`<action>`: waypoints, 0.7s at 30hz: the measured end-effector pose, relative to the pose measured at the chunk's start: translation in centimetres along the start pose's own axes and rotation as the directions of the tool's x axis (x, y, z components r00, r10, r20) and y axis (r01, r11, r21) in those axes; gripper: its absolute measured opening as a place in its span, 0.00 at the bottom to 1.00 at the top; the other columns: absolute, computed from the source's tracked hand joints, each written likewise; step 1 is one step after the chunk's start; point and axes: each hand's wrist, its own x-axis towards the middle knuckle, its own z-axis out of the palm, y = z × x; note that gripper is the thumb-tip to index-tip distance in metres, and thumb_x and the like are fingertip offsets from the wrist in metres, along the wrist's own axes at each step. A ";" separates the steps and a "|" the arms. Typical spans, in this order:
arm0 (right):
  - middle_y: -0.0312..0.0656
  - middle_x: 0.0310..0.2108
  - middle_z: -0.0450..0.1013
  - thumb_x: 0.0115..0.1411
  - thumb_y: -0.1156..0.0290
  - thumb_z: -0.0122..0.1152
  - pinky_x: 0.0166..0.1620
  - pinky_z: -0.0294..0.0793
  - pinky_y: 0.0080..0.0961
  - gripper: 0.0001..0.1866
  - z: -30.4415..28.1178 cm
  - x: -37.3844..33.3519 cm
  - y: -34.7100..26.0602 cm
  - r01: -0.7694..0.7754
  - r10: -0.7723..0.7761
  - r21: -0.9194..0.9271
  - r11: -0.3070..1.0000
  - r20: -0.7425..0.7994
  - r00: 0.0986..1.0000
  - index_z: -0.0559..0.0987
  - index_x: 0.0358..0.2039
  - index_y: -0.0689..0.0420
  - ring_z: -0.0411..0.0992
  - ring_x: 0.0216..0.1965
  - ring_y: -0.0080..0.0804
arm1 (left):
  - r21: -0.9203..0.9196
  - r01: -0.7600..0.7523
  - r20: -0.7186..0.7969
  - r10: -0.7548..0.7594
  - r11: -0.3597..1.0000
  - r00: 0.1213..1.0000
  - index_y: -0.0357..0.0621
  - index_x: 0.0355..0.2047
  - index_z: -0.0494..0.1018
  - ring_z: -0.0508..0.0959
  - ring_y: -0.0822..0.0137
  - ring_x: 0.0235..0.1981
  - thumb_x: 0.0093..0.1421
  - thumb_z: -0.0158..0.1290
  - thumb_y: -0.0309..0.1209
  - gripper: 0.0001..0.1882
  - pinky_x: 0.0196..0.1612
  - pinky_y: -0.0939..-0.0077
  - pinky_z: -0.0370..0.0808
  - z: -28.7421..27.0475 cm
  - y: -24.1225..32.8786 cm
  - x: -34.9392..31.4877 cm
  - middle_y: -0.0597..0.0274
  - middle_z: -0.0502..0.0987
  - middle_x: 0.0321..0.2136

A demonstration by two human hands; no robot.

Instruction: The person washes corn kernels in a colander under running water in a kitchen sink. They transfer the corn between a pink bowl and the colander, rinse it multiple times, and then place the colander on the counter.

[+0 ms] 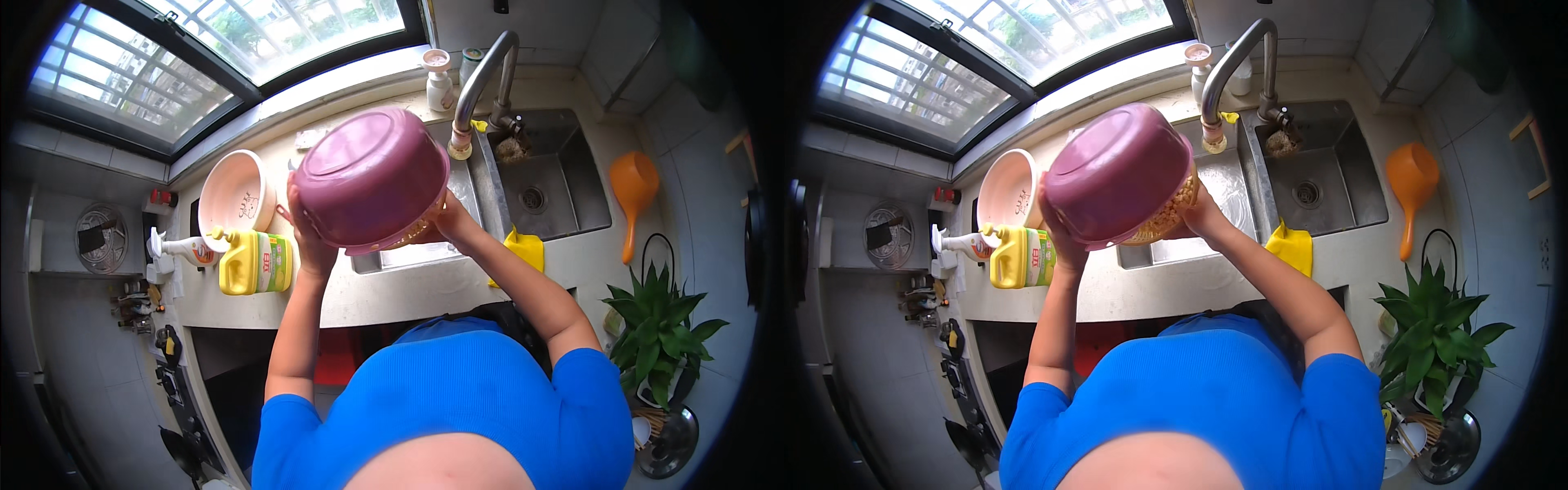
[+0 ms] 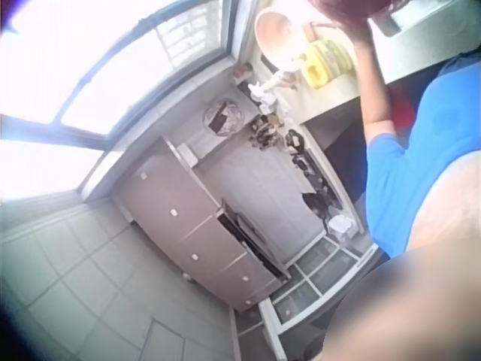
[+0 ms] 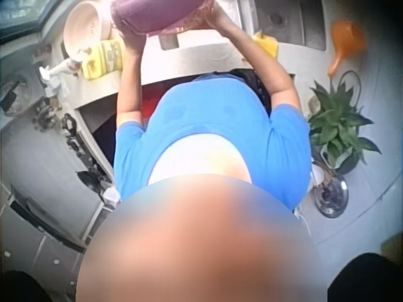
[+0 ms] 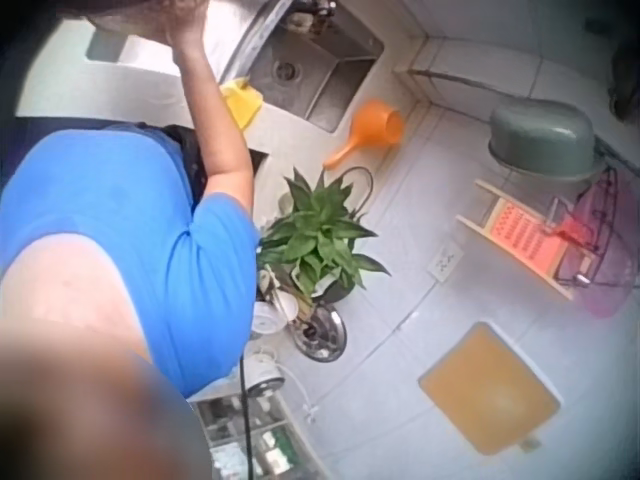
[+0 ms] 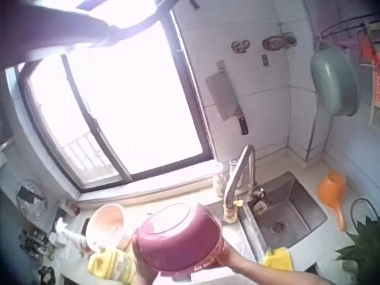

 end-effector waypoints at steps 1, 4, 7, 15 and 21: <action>0.48 0.45 0.66 0.52 0.82 0.41 0.36 0.81 0.34 0.27 0.3 -0.9 -0.6 -0.038 0.038 -0.012 0.999 0.001 0.999 0.55 0.55 0.56 0.74 0.38 0.41 | -0.007 0.111 0.027 -0.111 0.994 0.993 0.45 0.63 0.40 0.59 0.51 0.58 0.55 0.53 0.28 0.41 0.59 0.61 0.58 -0.4 0.1 -1.0 0.45 0.55 0.58; 0.50 0.46 0.65 0.51 0.82 0.40 0.35 0.82 0.33 0.29 0.0 -0.5 -0.3 -0.071 0.071 -0.003 0.997 -0.067 0.995 0.52 0.56 0.55 0.75 0.35 0.44 | -0.446 0.530 0.048 -0.572 0.721 0.819 0.39 0.58 0.49 0.68 0.53 0.51 0.55 0.45 0.20 0.30 0.48 0.69 0.70 -1.0 -1.9 -1.6 0.49 0.61 0.52; 0.51 0.46 0.64 0.51 0.83 0.39 0.32 0.82 0.32 0.30 -1.2 -0.5 0.0 -0.123 0.121 -0.014 0.992 -0.103 0.987 0.50 0.56 0.56 0.75 0.34 0.43 | -0.756 0.553 0.075 -0.795 0.349 0.603 0.34 0.53 0.54 0.75 0.56 0.40 0.53 0.39 0.14 0.25 0.41 0.68 0.79 -1.6 -0.9 0.8 0.47 0.67 0.45; 0.53 0.45 0.66 0.52 0.83 0.37 0.30 0.82 0.28 0.27 -2.3 -2.3 0.6 -0.159 0.143 -0.096 0.983 -0.154 0.978 0.51 0.55 0.58 0.76 0.33 0.42 | -0.670 0.676 0.147 -0.837 0.308 0.527 0.44 0.60 0.37 0.67 0.54 0.51 0.51 0.36 0.12 0.38 0.50 0.63 0.74 -3.9 -2.5 -2.0 0.48 0.55 0.55; 0.51 0.47 0.64 0.52 0.84 0.37 0.29 0.83 0.32 0.28 -1.9 -2.1 1.3 -0.149 0.141 -0.035 0.988 -0.168 0.976 0.52 0.55 0.58 0.75 0.37 0.45 | -0.237 0.393 0.053 -0.392 0.889 0.918 0.44 0.62 0.37 0.62 0.53 0.56 0.55 0.42 0.16 0.38 0.55 0.64 0.64 -2.6 -0.6 -4.4 0.41 0.53 0.57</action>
